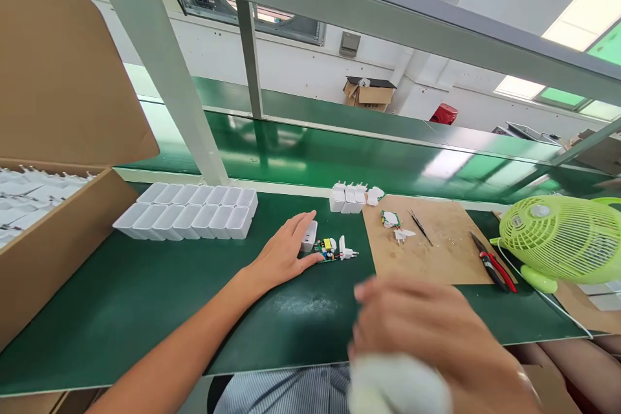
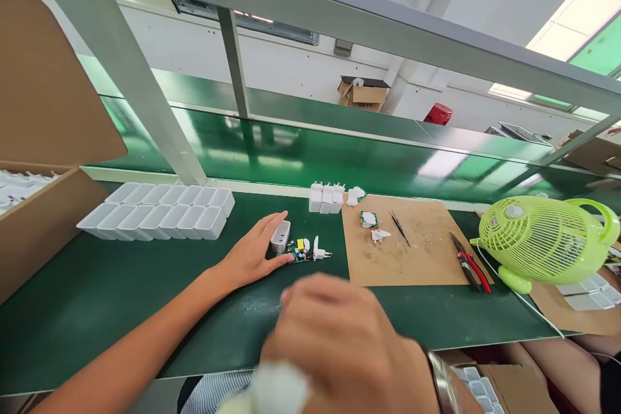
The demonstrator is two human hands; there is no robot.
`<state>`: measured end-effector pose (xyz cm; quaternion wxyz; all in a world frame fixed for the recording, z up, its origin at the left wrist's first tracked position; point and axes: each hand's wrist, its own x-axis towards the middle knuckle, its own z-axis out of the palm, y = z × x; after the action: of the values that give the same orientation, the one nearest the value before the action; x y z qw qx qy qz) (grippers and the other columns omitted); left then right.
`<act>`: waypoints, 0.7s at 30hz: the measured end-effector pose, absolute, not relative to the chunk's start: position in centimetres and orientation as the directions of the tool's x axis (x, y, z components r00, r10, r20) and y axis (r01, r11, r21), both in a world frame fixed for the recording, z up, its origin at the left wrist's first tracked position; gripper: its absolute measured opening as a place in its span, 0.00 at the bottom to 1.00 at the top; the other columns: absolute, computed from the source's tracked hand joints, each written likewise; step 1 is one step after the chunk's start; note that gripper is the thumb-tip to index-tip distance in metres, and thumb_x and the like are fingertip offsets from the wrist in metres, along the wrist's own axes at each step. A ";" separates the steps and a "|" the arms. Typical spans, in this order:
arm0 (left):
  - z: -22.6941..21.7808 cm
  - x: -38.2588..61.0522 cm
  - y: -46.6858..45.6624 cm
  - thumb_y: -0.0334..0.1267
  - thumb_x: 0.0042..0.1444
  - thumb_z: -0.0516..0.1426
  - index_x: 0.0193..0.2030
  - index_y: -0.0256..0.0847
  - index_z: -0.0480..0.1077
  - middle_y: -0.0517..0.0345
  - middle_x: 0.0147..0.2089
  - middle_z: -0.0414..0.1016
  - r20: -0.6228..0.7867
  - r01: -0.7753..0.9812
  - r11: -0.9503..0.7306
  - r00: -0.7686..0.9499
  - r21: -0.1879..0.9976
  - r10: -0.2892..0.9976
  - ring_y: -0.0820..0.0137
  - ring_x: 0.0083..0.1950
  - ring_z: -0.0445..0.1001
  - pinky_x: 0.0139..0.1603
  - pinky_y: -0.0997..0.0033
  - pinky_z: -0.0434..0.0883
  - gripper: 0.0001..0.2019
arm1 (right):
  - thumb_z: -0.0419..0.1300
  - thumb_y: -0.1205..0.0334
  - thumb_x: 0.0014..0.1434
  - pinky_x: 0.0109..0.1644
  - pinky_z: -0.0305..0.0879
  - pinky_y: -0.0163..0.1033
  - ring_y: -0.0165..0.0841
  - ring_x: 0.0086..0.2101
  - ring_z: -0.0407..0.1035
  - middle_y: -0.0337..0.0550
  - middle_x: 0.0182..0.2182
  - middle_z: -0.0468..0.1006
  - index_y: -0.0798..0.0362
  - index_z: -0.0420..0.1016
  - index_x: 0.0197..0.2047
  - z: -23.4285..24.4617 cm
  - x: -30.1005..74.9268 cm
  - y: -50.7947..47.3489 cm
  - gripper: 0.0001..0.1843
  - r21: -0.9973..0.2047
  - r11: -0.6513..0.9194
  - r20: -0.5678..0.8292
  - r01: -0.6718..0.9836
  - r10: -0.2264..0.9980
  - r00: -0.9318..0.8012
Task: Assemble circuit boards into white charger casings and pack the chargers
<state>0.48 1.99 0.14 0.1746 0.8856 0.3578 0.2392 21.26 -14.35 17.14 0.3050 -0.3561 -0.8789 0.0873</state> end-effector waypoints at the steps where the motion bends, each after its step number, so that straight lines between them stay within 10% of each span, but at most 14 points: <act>1: 0.3 0.5 2.0 0.53 0.63 0.60 0.78 0.45 0.42 0.40 0.73 0.59 0.276 0.553 -0.669 0.630 0.497 0.726 0.49 0.72 0.64 0.70 0.48 0.66 0.44 | 0.60 0.60 0.67 0.49 0.78 0.46 0.36 0.36 0.76 0.41 0.34 0.81 0.44 0.78 0.45 16.6 21.5 -12.8 0.06 -0.340 0.722 0.456 0.603 0.687 -0.566; 5: 0.9 0.3 2.1 0.56 0.63 0.60 0.79 0.44 0.41 0.39 0.72 0.62 0.183 0.568 -0.611 0.632 0.551 0.753 0.48 0.69 0.67 0.65 0.50 0.70 0.46 | 0.66 0.58 0.63 0.55 0.74 0.58 0.50 0.51 0.74 0.60 0.51 0.78 0.58 0.73 0.58 10.7 23.5 -5.8 0.23 -0.220 0.553 0.160 0.804 0.833 -0.529; 9: 1.7 -0.5 2.4 0.56 0.60 0.62 0.80 0.45 0.38 0.39 0.70 0.67 0.028 0.633 -0.533 0.630 0.562 0.776 0.46 0.64 0.71 0.59 0.51 0.71 0.51 | 0.70 0.58 0.59 0.63 0.69 0.58 0.52 0.61 0.68 0.63 0.63 0.69 0.58 0.60 0.70 4.4 25.6 -2.2 0.41 -0.370 0.432 -0.072 0.823 0.870 -0.489; 15: 2.0 -1.8 2.6 0.52 0.59 0.64 0.80 0.50 0.32 0.45 0.73 0.63 -0.055 0.609 -0.458 0.637 0.648 0.769 0.50 0.68 0.67 0.65 0.53 0.67 0.53 | 0.67 0.67 0.58 0.70 0.61 0.57 0.48 0.66 0.62 0.55 0.68 0.64 0.51 0.56 0.73 0.9 26.5 -2.4 0.43 -0.549 0.389 -0.038 0.740 0.872 -0.487; 21: 1.4 -1.5 2.8 0.59 0.59 0.63 0.80 0.48 0.38 0.41 0.66 0.69 -0.043 0.646 -0.478 0.619 0.595 0.784 0.48 0.61 0.70 0.59 0.50 0.71 0.52 | 0.64 0.52 0.64 0.65 0.68 0.54 0.44 0.59 0.71 0.49 0.61 0.74 0.46 0.66 0.68 1.8 27.7 -2.8 0.31 -0.679 0.320 0.094 0.660 0.930 -0.355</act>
<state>-1.55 2.77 1.39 0.2914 0.8513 0.4199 0.1183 27.69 -2.79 1.83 0.2440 -0.5130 -0.7750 0.2768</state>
